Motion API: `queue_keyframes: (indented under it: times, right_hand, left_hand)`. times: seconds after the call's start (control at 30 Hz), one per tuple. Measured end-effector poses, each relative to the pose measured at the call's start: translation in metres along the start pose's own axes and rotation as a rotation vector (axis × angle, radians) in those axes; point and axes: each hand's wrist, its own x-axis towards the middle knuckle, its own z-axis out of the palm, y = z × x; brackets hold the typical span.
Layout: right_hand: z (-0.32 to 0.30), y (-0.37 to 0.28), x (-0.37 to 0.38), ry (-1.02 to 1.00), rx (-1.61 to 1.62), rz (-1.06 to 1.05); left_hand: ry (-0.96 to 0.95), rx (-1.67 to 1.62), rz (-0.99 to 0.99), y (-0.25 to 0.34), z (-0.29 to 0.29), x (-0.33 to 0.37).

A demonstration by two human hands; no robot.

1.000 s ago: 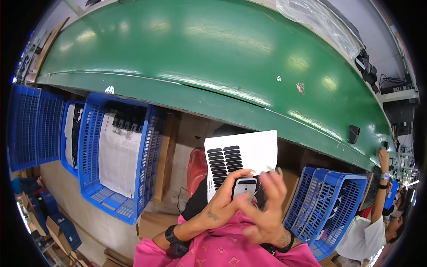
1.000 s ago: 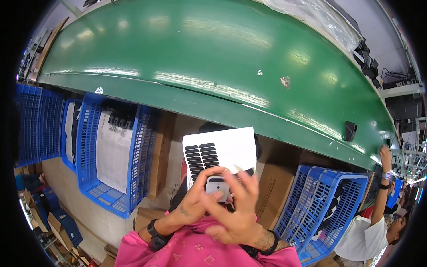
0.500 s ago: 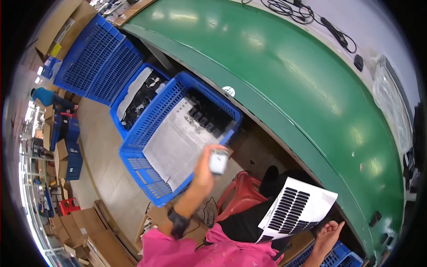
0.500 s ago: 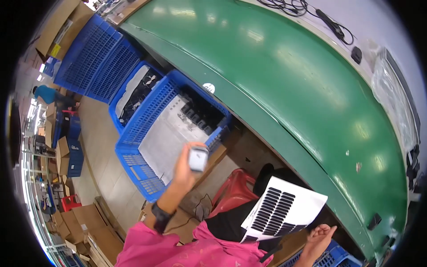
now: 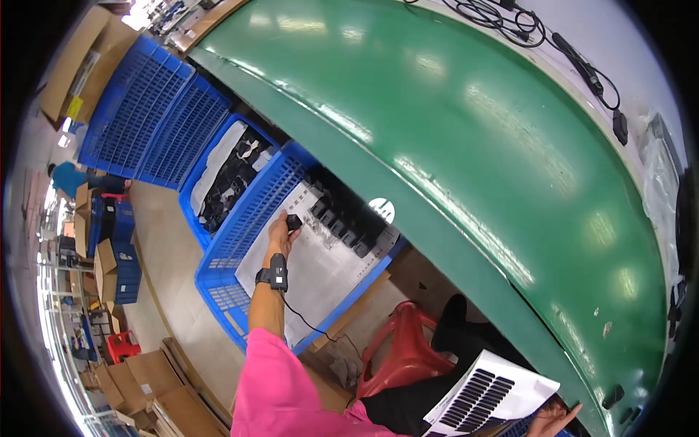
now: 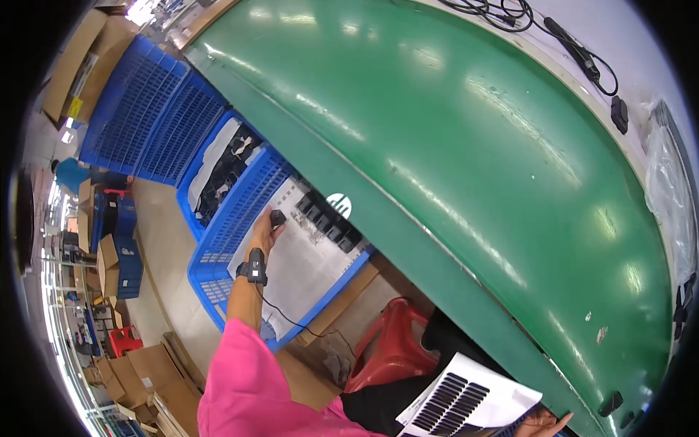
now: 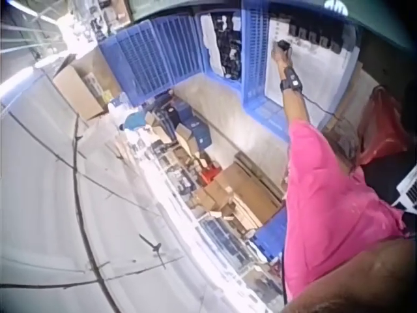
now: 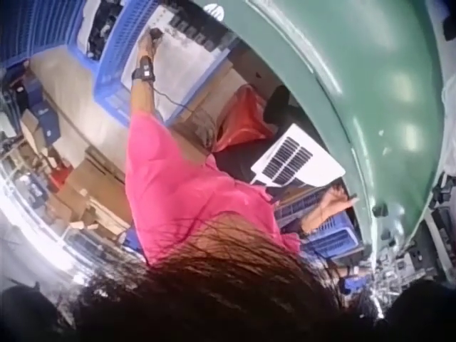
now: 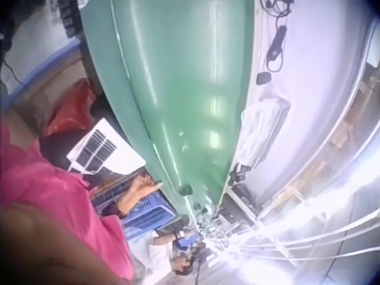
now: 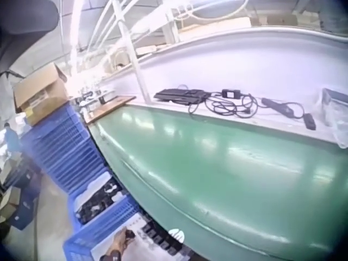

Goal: The person picks up a white electronic device and a sheet of black stickers, peels a sticker from the sheet, and applies it to the device. They then place the device into a blue crate and repeat the process with another device.

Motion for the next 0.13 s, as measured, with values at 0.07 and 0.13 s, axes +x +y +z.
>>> queue_keyframes:
  times: [0.07,0.13]
  right_hand:
    - [0.031,0.002,-0.019,0.092,-0.128,-0.077]
    - [-0.031,-0.001,0.011,-0.011,-0.087,-0.018]
  left_hand:
    - [0.028,-0.067,0.038,-0.006,0.009,0.022]
    - [0.062,-0.022,0.005,-0.009,0.019,0.044]
